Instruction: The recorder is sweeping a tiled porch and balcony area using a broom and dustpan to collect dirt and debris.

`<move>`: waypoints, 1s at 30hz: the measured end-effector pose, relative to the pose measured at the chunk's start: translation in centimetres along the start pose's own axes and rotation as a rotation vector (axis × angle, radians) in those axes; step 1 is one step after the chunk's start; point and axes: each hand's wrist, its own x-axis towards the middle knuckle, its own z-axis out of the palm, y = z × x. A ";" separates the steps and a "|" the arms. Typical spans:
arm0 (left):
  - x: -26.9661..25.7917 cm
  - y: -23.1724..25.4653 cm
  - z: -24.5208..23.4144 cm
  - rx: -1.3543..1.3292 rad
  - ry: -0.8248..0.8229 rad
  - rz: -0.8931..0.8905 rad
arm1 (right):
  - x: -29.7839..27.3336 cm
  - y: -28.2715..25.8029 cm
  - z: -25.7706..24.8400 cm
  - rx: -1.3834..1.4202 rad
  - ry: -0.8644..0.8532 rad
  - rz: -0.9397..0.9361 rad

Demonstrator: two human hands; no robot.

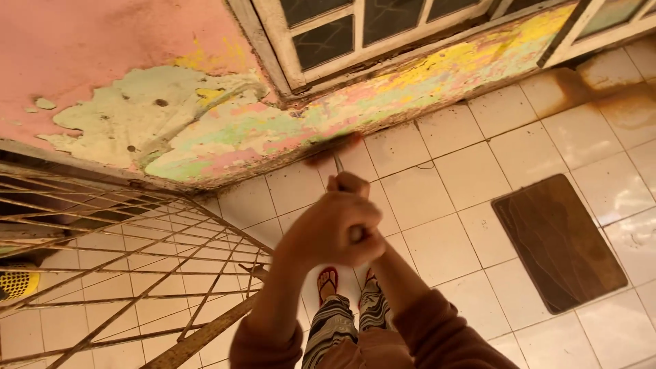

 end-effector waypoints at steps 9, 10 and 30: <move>3.3 -0.5 1.6 -0.143 0.047 -0.132 | -2.0 3.3 -5.2 0.492 -0.354 0.673; 3.4 1.2 0.2 -0.139 0.109 -0.062 | -1.9 2.6 -4.0 0.790 -0.366 0.692; -6.8 -3.1 1.8 0.142 0.332 -0.259 | -7.8 6.4 1.0 0.520 -0.775 0.518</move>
